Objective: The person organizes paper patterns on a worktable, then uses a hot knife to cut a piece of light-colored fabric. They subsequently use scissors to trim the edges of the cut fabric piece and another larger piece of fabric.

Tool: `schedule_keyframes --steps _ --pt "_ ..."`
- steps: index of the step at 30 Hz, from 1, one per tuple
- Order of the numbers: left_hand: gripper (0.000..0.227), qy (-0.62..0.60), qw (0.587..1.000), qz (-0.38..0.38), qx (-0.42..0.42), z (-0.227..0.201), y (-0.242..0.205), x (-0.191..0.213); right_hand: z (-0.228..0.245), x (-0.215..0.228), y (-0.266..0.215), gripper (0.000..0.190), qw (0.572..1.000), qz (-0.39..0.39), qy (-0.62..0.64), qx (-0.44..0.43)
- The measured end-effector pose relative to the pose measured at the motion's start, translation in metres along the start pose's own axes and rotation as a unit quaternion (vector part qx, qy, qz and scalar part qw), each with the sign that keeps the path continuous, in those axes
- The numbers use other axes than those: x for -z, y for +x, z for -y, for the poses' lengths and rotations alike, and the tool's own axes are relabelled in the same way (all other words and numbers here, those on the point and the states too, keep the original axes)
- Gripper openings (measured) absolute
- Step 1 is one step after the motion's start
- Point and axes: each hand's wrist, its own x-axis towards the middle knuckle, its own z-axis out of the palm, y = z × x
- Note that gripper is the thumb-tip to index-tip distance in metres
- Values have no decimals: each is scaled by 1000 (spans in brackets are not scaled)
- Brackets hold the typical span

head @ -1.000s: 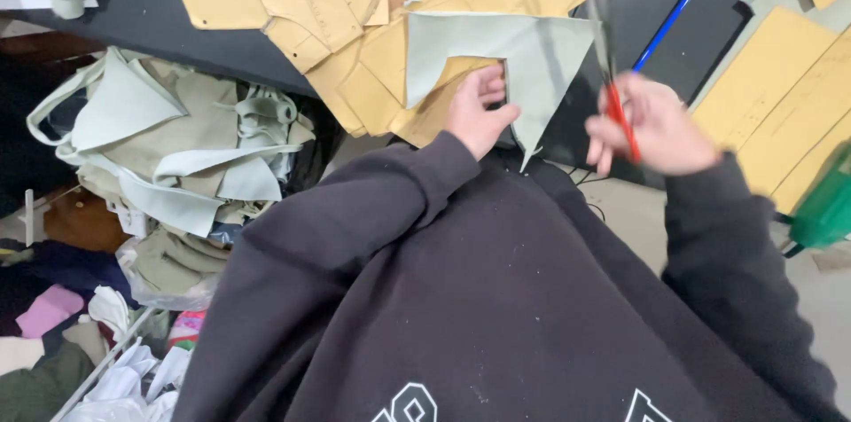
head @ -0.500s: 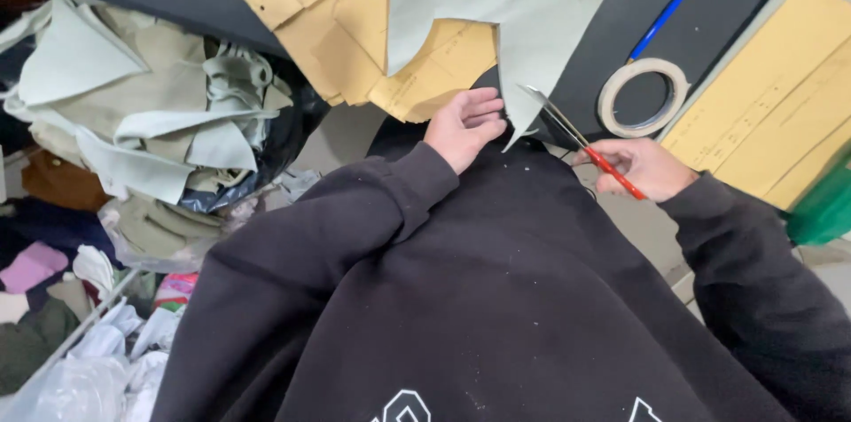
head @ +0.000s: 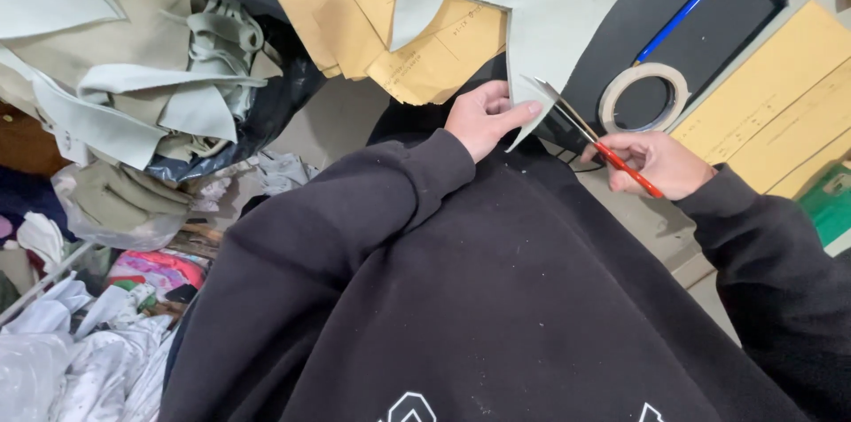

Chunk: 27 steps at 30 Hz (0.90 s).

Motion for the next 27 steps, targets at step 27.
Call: schedule_keyframes --steps 27 --pt "39 79 993 18 82 7 -12 24 57 -35 14 66 967 -84 -214 -107"
